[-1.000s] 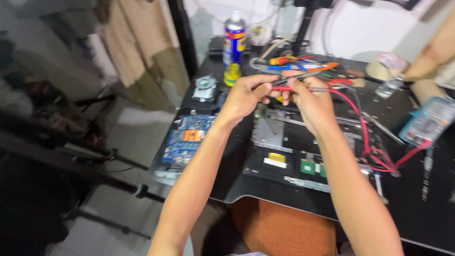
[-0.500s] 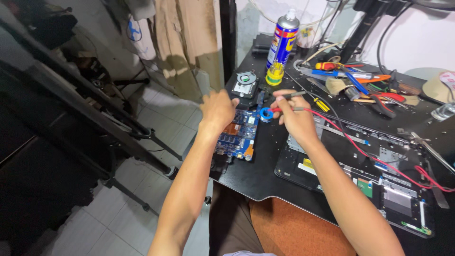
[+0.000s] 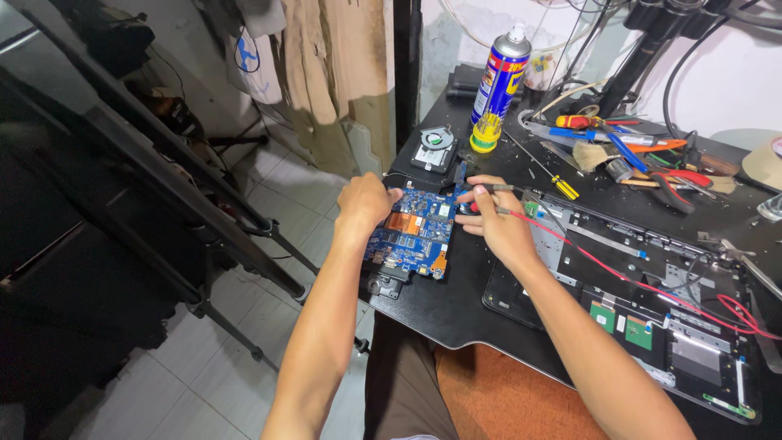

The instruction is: The person holds a circuit board and uses a multimeter to test components, then positions a small card into a slot on the laptop chassis and secures it with a screwdriver.

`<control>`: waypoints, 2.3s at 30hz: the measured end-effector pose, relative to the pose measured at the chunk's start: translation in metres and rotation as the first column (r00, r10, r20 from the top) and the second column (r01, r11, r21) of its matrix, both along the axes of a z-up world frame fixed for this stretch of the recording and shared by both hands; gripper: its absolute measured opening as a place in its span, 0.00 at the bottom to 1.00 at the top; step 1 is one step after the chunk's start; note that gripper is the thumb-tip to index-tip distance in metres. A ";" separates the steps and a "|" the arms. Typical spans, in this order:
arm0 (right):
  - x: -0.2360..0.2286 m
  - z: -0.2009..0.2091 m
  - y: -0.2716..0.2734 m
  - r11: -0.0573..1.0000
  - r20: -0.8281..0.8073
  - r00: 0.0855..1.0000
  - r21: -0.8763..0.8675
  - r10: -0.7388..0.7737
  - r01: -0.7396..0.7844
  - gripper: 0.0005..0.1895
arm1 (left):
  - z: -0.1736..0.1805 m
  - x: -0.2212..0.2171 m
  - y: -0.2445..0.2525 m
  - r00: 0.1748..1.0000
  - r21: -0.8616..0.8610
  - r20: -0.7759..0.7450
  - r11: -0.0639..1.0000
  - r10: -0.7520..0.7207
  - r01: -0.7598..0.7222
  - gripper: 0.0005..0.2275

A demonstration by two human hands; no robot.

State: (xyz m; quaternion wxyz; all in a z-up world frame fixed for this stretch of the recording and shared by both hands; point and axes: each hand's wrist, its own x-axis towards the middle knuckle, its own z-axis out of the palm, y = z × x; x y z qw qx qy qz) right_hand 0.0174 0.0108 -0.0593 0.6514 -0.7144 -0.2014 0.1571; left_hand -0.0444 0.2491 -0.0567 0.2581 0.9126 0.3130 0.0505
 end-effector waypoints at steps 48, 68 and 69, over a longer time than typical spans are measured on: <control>0.080 0.166 -0.189 0.759 0.073 0.926 0.597 -0.372 0.258 0.17 | 0.108 0.154 -0.230 0.234 -0.105 0.886 0.318 -0.401 0.942 0.11; 0.078 0.156 -0.172 0.858 0.075 0.923 0.402 -0.378 0.319 0.17 | 0.089 0.169 -0.233 0.324 -0.253 0.902 0.260 -0.286 0.932 0.10; 0.079 0.156 -0.171 0.857 0.077 0.922 0.403 -0.380 0.320 0.17 | 0.089 0.170 -0.234 0.322 -0.251 0.902 0.258 -0.287 0.933 0.10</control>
